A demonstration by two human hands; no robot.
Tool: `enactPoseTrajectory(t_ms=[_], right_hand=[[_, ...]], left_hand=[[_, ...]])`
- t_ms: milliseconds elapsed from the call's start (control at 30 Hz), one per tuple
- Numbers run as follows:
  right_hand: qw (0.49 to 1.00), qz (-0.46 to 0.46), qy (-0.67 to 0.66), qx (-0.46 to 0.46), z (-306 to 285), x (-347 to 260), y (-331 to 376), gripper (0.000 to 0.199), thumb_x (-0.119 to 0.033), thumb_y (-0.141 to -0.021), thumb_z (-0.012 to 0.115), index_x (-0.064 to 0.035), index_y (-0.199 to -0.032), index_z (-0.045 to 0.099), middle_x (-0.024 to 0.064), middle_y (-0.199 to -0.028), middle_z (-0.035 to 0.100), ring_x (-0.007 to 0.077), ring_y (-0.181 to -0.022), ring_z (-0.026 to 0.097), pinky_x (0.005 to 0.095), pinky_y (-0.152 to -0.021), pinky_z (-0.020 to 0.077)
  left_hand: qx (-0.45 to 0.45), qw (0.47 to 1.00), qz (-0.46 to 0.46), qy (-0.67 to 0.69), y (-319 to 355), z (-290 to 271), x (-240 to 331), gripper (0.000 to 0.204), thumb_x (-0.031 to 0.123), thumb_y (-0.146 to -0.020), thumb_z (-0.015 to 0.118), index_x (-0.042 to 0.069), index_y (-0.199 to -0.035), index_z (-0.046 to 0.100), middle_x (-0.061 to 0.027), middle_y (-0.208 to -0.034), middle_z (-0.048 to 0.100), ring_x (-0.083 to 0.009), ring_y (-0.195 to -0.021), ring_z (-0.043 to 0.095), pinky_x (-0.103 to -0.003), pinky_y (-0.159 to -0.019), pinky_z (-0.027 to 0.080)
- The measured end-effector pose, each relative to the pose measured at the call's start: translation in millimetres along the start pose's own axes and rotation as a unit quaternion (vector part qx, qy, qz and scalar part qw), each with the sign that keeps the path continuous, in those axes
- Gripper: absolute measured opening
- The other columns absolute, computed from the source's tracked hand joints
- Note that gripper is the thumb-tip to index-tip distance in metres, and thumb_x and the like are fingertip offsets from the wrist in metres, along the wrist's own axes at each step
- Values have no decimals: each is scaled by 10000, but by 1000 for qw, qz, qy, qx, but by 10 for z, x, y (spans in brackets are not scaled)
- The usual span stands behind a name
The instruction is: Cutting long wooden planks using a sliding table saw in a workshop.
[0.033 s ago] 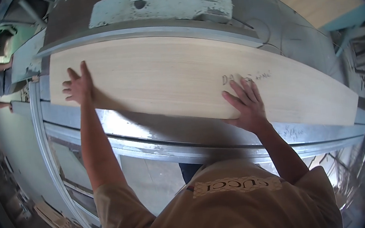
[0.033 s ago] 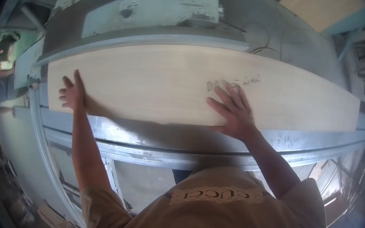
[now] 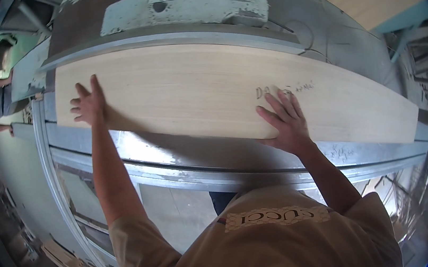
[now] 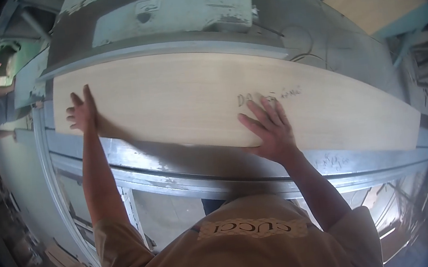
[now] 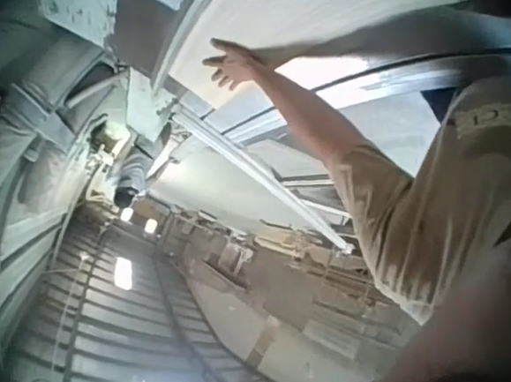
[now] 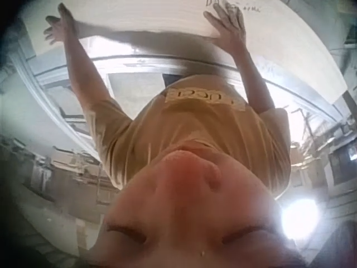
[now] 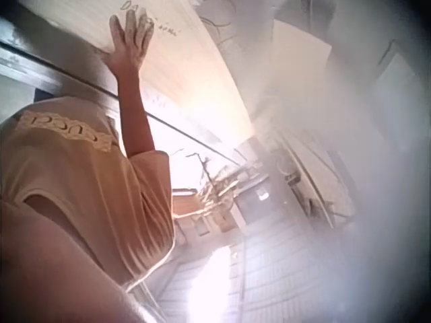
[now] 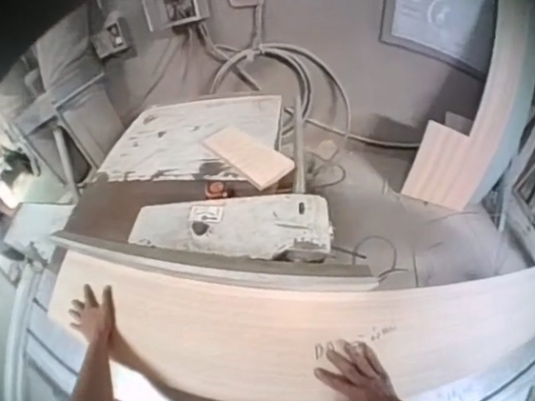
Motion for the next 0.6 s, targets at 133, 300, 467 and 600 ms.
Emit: enactPoseTrajectory(t_ms=[133, 300, 467, 600], right_hand=[[1000, 11, -2, -18, -25, 48, -50, 926, -522, -668, 987, -303, -1521, 697, 32, -1726, 505, 322, -1656, 374, 634, -1344, 291], [1000, 17, -7, -23, -5, 79, 20, 936, -539, -706, 973, -312, -1559, 659, 24, -1754, 463, 312, -1672, 343, 614, -1368, 260], [999, 13, -26, -28, 15, 70, 18, 936, -561, -734, 955, -311, -1579, 638, 24, -1766, 442, 305, -1685, 309, 595, -1387, 215], [999, 13, -28, -34, 31, 103, 41, 925, -574, -767, 934, -313, -1597, 620, 22, -1776, 426, 306, -1690, 292, 591, -1394, 186]], left_hand=[[-7, 1000, 0, -3, -78, -24, 93, 1089, 1019, -923, 335, 354, -1786, 300, -325, -1784, 273, -582, -1648, 213, -794, -1280, 136], [-7, 1000, -7, -11, -64, 37, 78, 1077, 1020, -923, 330, 373, -1784, 300, -299, -1773, 303, -551, -1641, 245, -776, -1274, 167], [-18, 1000, -5, -3, 6, 22, 79, 1073, 999, -938, 343, 332, -1778, 314, -303, -1774, 298, -550, -1632, 251, -763, -1275, 170], [-7, 999, 40, -1, 544, 51, 457, 1128, 947, -973, 372, 148, -1766, 307, -346, -1764, 293, -579, -1630, 237, -750, -1274, 171]])
Point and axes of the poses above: each hand's wrist, its own y-axis away from the middle knuckle, its own z-axis out of the palm, x = y × z, the point moved 6 cm from there along -y, towards the middle knuckle
